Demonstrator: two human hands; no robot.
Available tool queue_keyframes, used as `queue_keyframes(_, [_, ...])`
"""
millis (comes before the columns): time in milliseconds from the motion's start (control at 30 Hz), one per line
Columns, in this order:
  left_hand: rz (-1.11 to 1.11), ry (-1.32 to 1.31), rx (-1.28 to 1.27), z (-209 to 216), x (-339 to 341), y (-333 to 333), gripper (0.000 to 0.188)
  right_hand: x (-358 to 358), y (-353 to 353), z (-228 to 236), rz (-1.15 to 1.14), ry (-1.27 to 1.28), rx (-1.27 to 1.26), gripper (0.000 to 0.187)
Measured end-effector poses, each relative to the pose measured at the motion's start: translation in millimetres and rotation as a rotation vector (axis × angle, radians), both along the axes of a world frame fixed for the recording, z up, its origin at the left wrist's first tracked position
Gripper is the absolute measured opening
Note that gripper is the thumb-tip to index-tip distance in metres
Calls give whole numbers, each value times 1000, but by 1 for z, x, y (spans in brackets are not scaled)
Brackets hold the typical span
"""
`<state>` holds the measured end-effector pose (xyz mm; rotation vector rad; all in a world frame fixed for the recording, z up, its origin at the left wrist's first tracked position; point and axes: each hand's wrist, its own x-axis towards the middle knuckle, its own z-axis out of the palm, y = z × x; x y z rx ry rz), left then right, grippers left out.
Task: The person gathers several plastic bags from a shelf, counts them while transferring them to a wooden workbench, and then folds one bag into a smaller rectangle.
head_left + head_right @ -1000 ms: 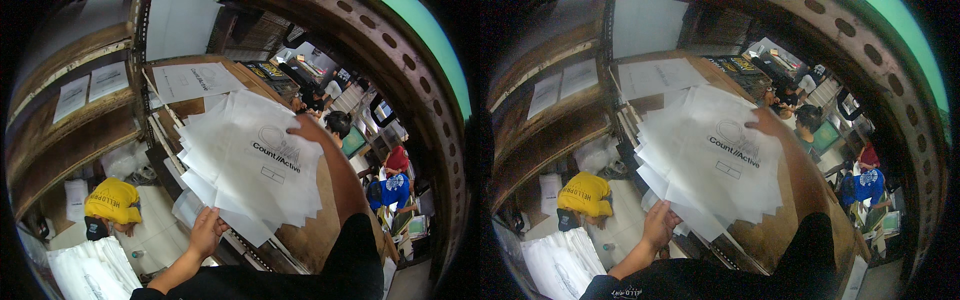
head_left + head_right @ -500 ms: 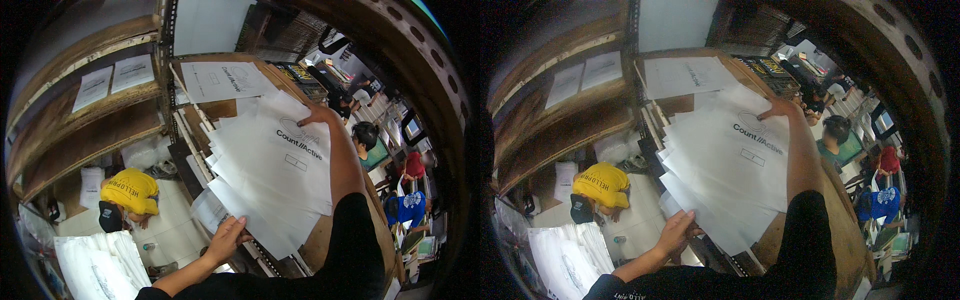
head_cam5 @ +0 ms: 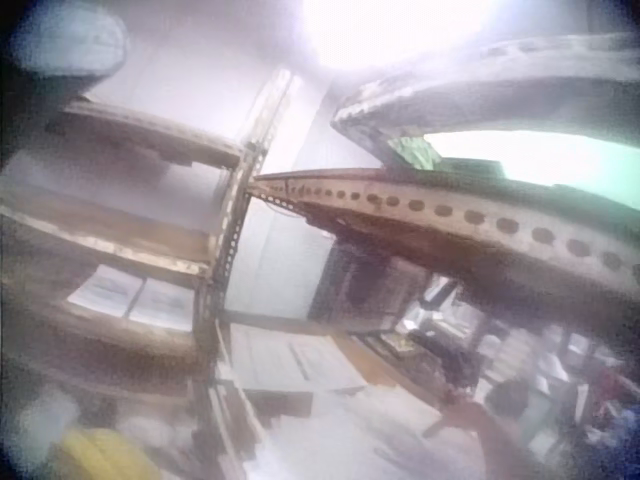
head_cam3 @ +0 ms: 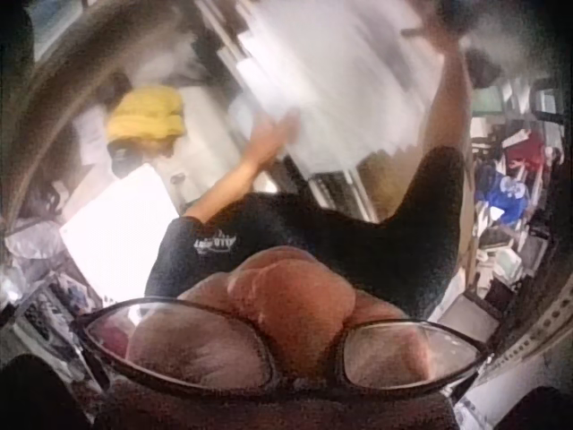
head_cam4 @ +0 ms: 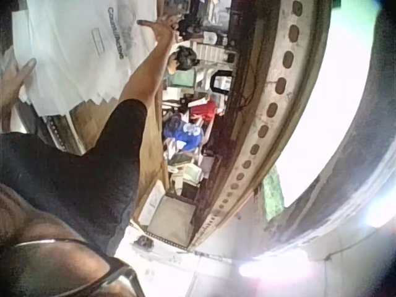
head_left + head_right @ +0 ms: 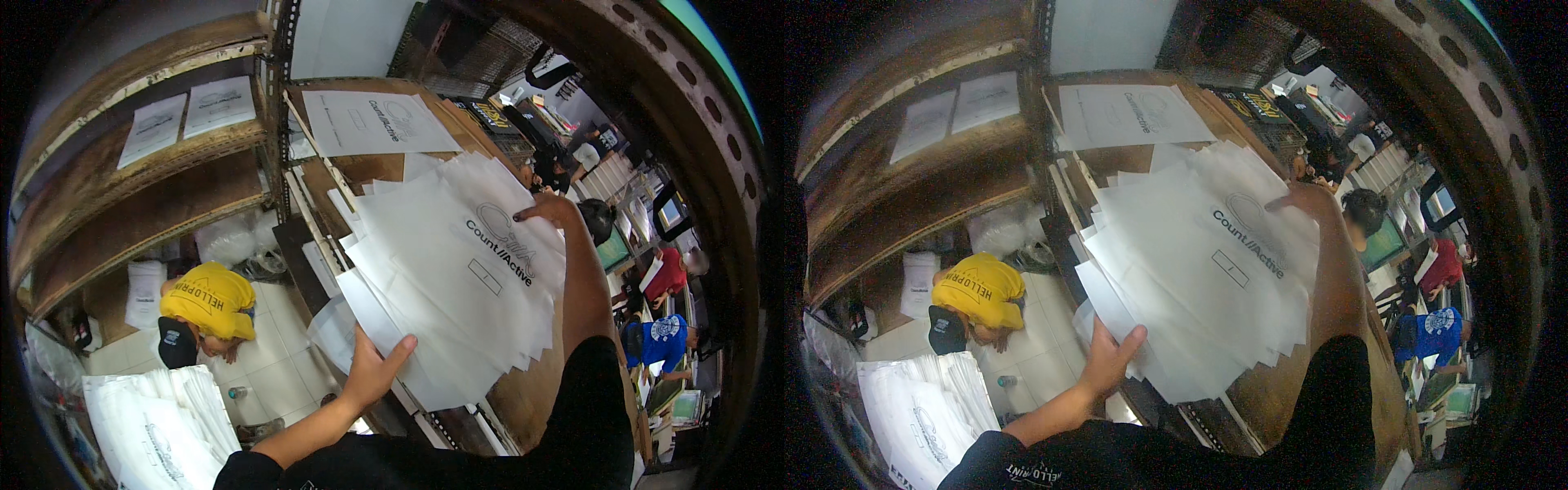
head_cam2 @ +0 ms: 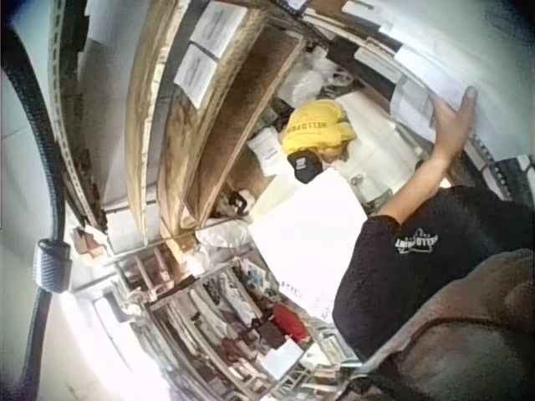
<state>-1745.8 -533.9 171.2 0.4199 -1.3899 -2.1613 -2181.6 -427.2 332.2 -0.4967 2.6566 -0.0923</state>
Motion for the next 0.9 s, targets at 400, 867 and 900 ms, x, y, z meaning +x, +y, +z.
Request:
queue_keyframes(400, [-49,68,364,13,-24,-12,37,25,21,-41,301,398,-318,76])
queue_keyframes(867, [-7,152,430,10,-30,-6,41,173,53,-51,725,1170,-119,74])
queue_keyframes(900, [-7,154,431,8,-30,-6,40,174,53,-52,750,1173,-119,69])
